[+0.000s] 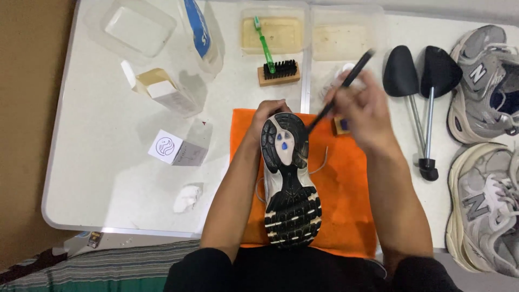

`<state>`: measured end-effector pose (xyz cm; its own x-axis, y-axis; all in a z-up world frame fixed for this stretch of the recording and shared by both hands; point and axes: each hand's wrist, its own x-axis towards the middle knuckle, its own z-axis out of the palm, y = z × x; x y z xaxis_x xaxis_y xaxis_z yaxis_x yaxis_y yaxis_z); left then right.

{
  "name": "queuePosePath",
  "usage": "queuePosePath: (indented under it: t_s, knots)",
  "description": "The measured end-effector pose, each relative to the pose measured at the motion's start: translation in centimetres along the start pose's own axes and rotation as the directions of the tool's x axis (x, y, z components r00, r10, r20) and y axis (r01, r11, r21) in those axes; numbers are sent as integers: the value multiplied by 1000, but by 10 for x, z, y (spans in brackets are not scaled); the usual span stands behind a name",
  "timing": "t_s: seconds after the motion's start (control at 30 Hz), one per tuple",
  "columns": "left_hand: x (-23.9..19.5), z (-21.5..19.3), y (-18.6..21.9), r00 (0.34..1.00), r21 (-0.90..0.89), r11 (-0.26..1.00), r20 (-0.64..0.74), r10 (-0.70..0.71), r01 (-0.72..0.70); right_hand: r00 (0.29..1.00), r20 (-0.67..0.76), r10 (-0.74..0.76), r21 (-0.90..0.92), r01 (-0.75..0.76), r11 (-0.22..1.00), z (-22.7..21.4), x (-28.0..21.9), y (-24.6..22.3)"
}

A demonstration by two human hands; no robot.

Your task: The person scrubs the sole of a white and black sneaker using a small black brush. The shoe is held steady on an orange cloth while the person applies a cleaning solution and scrubs the textured surface of the sole.

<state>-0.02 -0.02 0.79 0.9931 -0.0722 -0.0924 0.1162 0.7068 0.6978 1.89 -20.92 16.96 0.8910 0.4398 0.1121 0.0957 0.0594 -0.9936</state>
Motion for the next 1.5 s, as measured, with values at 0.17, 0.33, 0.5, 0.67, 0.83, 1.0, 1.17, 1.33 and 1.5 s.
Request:
queuePosePath:
  t_s: [0.17, 0.33, 0.5, 0.67, 0.83, 1.0, 1.17, 1.33, 1.5]
  knots:
    - [2, -5, -5, 1000, -14, 1000, 6, 9, -9, 989, 130, 66, 42, -72, 997, 18, 6, -20]
    - [-13, 5, 20, 994, 157, 988, 105, -12, -4, 988, 75, 138, -144, -126, 982, 21, 25, -47]
    - [-10, 5, 19, 995, 200, 980, 92, -28, 9, 823, 534, 194, -153, -132, 979, 20, 33, -47]
    - [-14, 11, 23, 996, 105, 994, 74, -50, 43, 942, 255, 218, -136, -188, 973, 22, 44, -54]
    - [-11, 10, 21, 998, 192, 981, 55, -43, 32, 818, 527, 228, -157, -170, 973, 18, 48, -51]
    - [-11, 10, 23, 997, 180, 984, 70, -29, 16, 898, 392, 200, -155, -150, 977, 17, 55, -50]
    - [-13, 10, 21, 997, 227, 974, 74, -18, 1, 900, 402, 169, -146, -119, 982, 23, 58, -52]
    - [-16, 19, 31, 998, 215, 977, 63, -23, 9, 865, 468, 183, -112, -148, 983, 12, 64, -54]
    - [-16, 19, 32, 988, 346, 932, 144, 55, -103, 920, 353, 171, -133, -132, 982, 22, 61, -56]
